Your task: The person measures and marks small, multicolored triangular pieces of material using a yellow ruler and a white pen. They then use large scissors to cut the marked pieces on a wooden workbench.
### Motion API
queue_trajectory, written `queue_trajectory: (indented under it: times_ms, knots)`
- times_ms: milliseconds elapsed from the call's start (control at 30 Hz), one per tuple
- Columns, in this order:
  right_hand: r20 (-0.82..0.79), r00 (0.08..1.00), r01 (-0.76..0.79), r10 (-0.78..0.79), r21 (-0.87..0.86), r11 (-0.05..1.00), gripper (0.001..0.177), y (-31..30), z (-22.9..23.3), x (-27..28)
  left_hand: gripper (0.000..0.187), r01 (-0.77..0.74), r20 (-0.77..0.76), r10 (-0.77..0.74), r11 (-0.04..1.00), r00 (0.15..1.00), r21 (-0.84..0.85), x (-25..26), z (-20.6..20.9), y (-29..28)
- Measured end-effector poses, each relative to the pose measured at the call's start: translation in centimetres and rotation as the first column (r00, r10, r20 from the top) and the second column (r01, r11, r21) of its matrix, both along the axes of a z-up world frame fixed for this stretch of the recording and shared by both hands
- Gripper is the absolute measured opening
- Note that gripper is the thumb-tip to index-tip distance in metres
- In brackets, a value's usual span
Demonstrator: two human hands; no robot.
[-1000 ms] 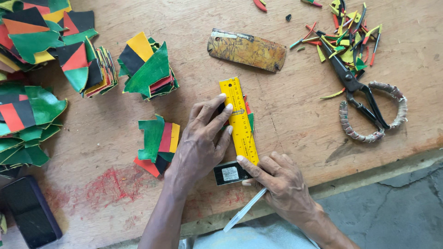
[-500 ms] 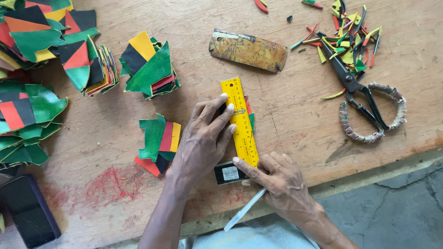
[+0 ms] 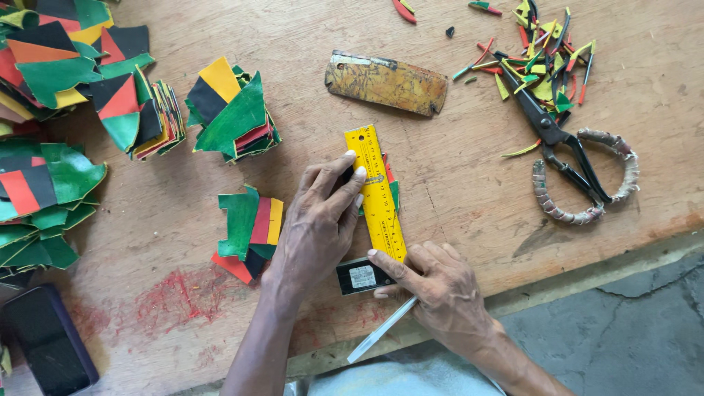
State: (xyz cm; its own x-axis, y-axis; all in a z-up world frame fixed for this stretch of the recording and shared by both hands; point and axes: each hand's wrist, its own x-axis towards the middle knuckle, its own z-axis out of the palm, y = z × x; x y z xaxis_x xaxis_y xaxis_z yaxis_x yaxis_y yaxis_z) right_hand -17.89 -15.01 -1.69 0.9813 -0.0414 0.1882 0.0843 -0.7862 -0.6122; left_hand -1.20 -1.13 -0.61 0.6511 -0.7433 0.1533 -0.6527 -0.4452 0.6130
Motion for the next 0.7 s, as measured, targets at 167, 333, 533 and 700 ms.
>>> queue_trajectory:
  times_ms: [167,333,533,700]
  knots:
    - [0.002,1.000,0.001,-0.001,0.014,1.000,0.051,-0.1,0.0,-0.1,0.034,0.004,0.025,-0.004,1.000,1.000,-0.003,0.0,-0.1,0.0]
    - [0.004,1.000,0.013,-0.013,0.006,1.000,0.051,0.0,0.2,0.1,0.036,-0.001,0.022,0.001,1.000,1.000,-0.004,0.0,-0.1,0.1]
    - [-0.006,1.000,0.016,-0.016,0.013,1.000,0.050,0.0,0.1,0.0,0.050,0.016,0.017,-0.016,1.000,1.000,0.012,0.0,0.4,0.0]
    - [0.024,1.000,-0.008,0.006,0.070,0.998,0.050,-0.2,-1.5,-1.0,0.062,0.009,0.021,-0.010,0.999,1.000,0.049,-0.3,0.9,-0.2]
